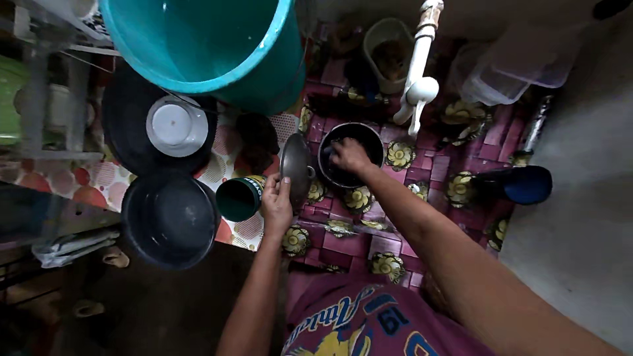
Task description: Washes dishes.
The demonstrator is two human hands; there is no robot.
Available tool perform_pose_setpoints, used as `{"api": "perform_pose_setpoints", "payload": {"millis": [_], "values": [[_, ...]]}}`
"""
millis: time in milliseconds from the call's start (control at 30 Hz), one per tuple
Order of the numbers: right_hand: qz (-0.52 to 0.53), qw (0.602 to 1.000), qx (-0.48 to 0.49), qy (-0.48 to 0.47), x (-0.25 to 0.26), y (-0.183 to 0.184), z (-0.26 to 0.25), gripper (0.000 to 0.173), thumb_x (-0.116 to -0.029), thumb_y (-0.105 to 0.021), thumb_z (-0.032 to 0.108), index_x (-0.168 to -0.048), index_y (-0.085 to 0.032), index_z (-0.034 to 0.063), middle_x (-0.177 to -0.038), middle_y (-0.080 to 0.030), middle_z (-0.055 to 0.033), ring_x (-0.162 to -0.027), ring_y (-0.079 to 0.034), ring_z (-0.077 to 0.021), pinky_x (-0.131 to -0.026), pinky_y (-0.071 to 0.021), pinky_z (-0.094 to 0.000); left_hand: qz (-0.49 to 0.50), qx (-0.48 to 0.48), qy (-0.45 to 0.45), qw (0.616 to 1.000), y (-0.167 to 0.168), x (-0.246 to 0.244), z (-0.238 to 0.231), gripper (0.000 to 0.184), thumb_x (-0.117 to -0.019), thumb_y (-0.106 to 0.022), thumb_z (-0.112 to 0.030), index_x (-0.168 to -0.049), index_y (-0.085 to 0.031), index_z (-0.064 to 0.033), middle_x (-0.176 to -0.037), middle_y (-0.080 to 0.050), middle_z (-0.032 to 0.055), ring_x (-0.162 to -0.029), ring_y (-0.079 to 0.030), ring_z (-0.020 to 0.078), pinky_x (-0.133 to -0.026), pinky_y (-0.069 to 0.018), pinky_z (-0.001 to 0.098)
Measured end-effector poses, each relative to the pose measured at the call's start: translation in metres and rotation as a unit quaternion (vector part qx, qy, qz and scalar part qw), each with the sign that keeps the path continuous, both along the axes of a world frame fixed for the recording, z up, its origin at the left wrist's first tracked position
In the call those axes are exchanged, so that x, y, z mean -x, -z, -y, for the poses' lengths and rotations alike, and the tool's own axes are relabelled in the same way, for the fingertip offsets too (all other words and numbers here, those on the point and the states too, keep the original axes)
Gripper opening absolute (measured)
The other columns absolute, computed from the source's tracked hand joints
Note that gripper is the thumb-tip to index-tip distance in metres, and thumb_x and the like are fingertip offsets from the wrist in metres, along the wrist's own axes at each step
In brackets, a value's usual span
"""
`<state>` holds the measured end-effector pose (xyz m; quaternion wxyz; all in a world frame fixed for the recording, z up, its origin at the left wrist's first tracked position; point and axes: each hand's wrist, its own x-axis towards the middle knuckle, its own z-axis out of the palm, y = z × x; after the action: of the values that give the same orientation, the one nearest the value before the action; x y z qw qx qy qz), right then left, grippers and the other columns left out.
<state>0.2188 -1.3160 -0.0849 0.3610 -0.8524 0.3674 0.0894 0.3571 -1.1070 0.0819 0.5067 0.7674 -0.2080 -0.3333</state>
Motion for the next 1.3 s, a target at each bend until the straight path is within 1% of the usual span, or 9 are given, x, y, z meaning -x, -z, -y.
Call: {"api": "perform_pose_setpoints", "payload": {"millis": [67,200,333,500,700,867,967,1167,1300], "values": [[-0.018,0.989,0.007,-0.146,0.004,0.009,-0.002,0.043,-0.0928,-0.070,0.038,-0.131,-0.069,0.0179,-0.142,-0.056,-0.0216,-0.133,-0.052,-0.0440,-0.100,-0.0484,-0.0672,-0.007,-0.004,-0.003,1.000,0.000,0.001,0.001,0.023,-0.1081,-0.052,-0.018,-0.126,-0.061,-0.0074,-0.104,-0.073,0.0062,-0.093,-0.072,0.0165,-0.083,-0.0617,0.0386],[-0.020,0.990,0.013,0.136,-0.001,-0.003,-0.004,0.050,-0.0954,-0.065,0.036,-0.139,-0.061,0.0119,-0.141,-0.055,-0.0282,-0.128,-0.054,-0.0515,-0.093,-0.0503,-0.0702,-0.007,-0.003,-0.009,1.000,-0.004,0.002,-0.001,0.023,-0.1080,-0.052,-0.019,-0.126,-0.061,-0.0080,-0.102,-0.073,0.0051,-0.090,-0.072,0.0158,-0.081,-0.0615,0.0374],[-0.045,0.997,-0.022,-0.065,-0.003,0.006,-0.022,0.057,-0.0931,-0.071,0.028,-0.147,-0.056,0.0180,-0.144,-0.054,-0.0227,-0.132,-0.052,-0.0468,-0.098,-0.0503,-0.0671,-0.010,-0.011,-0.004,1.000,-0.002,0.002,-0.003,0.024,-0.1081,-0.052,-0.022,-0.126,-0.061,-0.0090,-0.102,-0.073,0.0057,-0.091,-0.072,0.0168,-0.081,-0.0614,0.0394],[-0.206,0.974,-0.097,0.000,0.005,-0.030,-0.017,0.063,-0.0876,-0.077,0.025,-0.143,-0.053,0.0063,-0.127,-0.064,-0.0313,-0.116,-0.061,-0.0548,-0.090,-0.0490,-0.0748,-0.005,-0.007,0.000,1.000,-0.001,0.002,-0.011,0.023,-0.1084,-0.052,-0.022,-0.125,-0.061,-0.0093,-0.100,-0.071,0.0047,-0.088,-0.071,0.0152,-0.079,-0.0609,0.0378],[0.086,0.943,-0.208,0.246,-0.013,-0.061,-0.037,0.049,-0.0920,-0.073,0.029,-0.135,-0.060,0.0112,-0.117,-0.070,-0.0193,-0.105,-0.069,-0.0350,-0.091,-0.0557,-0.0599,-0.011,-0.020,-0.003,1.000,0.002,0.006,-0.013,0.025,-0.1091,-0.050,-0.024,-0.126,-0.060,-0.0090,-0.099,-0.071,0.0049,-0.086,-0.071,0.0143,-0.078,-0.0605,0.0377],[0.008,0.997,-0.064,0.032,0.045,-0.067,-0.043,0.045,-0.0867,-0.075,0.023,-0.128,-0.067,0.0092,-0.123,-0.067,-0.0207,-0.119,-0.062,-0.0398,-0.100,-0.0507,-0.0616,-0.018,-0.012,-0.002,1.000,0.000,0.005,-0.013,0.025,-0.1092,-0.050,-0.026,-0.125,-0.060,-0.0093,-0.097,-0.072,0.0047,-0.085,-0.071,0.0141,-0.077,-0.0605,0.0374],[-0.049,0.997,-0.038,0.035,0.046,-0.078,-0.038,0.046,-0.0860,-0.077,0.024,-0.129,-0.067,0.0097,-0.125,-0.065,-0.0214,-0.120,-0.062,-0.0417,-0.097,-0.0517,-0.0637,-0.020,-0.006,0.006,1.000,0.003,0.005,-0.013,0.025,-0.1093,-0.050,-0.026,-0.125,-0.059,-0.0094,-0.099,-0.071,0.0049,-0.086,-0.071,0.0144,-0.078,-0.0605,0.0380],[0.068,0.986,-0.089,0.120,0.000,-0.075,-0.073,0.048,-0.0916,-0.071,0.027,-0.135,-0.062,0.0089,-0.129,-0.066,-0.0174,-0.120,-0.064,-0.0348,-0.101,-0.0517,-0.0577,-0.014,-0.001,-0.003,1.000,0.002,0.010,-0.011,0.023,-0.1091,-0.051,-0.024,-0.124,-0.060,-0.0083,-0.098,-0.072,0.0045,-0.087,-0.070,0.0128,-0.080,-0.0597,0.0362],[-0.032,0.970,-0.167,0.171,0.032,-0.056,-0.023,0.047,-0.0902,-0.074,0.026,-0.133,-0.065,0.0075,-0.119,-0.069,-0.0243,-0.110,-0.067,-0.0423,-0.095,-0.0508,-0.0676,-0.013,0.008,-0.010,1.000,0.004,0.008,-0.011,0.023,-0.1087,-0.051,-0.022,-0.124,-0.060,-0.0083,-0.099,-0.072,0.0028,-0.088,-0.071,0.0116,-0.081,-0.0604,0.0349]]}}
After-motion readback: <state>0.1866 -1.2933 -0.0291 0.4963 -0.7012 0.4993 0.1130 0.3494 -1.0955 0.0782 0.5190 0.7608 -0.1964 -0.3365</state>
